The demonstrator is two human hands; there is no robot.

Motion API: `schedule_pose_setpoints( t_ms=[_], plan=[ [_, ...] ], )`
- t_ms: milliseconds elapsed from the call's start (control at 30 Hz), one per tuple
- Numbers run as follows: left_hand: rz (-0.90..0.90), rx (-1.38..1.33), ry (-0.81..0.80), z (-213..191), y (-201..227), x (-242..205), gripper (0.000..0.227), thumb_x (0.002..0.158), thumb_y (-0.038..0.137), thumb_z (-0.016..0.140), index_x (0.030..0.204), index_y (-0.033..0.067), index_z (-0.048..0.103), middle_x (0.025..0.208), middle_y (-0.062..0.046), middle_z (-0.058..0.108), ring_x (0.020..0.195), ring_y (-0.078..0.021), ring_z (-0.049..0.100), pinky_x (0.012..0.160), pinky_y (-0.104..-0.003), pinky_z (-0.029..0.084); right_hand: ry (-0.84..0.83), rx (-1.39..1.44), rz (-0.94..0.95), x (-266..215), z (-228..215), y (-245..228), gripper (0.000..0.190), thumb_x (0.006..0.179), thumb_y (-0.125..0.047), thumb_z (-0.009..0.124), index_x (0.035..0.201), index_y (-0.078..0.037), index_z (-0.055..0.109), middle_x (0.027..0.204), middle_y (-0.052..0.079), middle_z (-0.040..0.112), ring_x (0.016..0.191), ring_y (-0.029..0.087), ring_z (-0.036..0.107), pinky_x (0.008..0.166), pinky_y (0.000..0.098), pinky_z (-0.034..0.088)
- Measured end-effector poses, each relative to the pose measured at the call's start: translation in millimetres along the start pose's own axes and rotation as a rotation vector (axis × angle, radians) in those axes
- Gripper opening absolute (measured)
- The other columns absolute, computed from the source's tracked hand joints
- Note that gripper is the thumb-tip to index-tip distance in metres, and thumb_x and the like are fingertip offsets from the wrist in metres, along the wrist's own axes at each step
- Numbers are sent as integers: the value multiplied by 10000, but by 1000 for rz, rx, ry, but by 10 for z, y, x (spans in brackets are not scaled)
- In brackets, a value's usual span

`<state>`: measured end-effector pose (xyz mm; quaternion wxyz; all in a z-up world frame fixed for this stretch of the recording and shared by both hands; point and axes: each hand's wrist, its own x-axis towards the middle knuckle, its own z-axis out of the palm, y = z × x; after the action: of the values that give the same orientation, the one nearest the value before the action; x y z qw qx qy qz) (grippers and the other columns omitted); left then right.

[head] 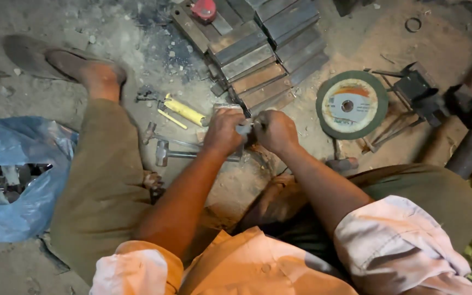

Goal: The person sits on the floor and uses a hand file to smooth the edges of rectangular metal pieces. They pick up a piece, file it, and place it back on a stack, repeating this process for several pieces.

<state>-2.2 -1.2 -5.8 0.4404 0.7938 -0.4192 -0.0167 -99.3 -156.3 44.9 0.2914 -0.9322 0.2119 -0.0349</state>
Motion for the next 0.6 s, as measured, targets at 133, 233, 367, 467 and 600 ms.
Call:
schedule_pose_setpoints(
  t_ms=[133,233,367,467,600],
  plan=[
    [-17,14,-21,-20,39,8,347,586,13,749,931,51,749,1065,-129,721,1056,-371,612,959,-442,478,7,63,-37,1,23,39,160,823,-194,698,939,-109,767,940,170,737,892,394,687,785,472,545],
    [-67,16,-48,0,48,19,275,636,7,731,903,66,757,1058,-117,727,1073,-359,617,969,-434,486,-57,138,-82,55,-6,111,172,813,-136,669,946,-80,763,892,192,721,832,395,694,735,450,554],
    [-46,3,-19,7,26,12,327,634,19,722,958,46,755,1074,-137,716,1067,-369,602,959,-443,476,-113,254,-84,94,-4,151,150,819,-144,654,908,-82,758,854,155,738,783,342,735,725,418,571],
    [-45,20,-24,13,39,17,303,652,-2,697,942,62,757,1089,-121,727,1095,-356,606,987,-433,486,-95,198,-14,69,-34,98,161,842,-165,667,958,-93,754,866,153,738,816,341,730,744,426,566],
    [-39,5,-40,-28,68,33,330,616,-7,697,938,43,750,1077,-134,722,1072,-365,605,972,-438,478,-22,102,-31,-25,-74,14,187,843,-181,692,1010,-110,741,909,157,726,869,372,699,768,456,548]
  ],
)
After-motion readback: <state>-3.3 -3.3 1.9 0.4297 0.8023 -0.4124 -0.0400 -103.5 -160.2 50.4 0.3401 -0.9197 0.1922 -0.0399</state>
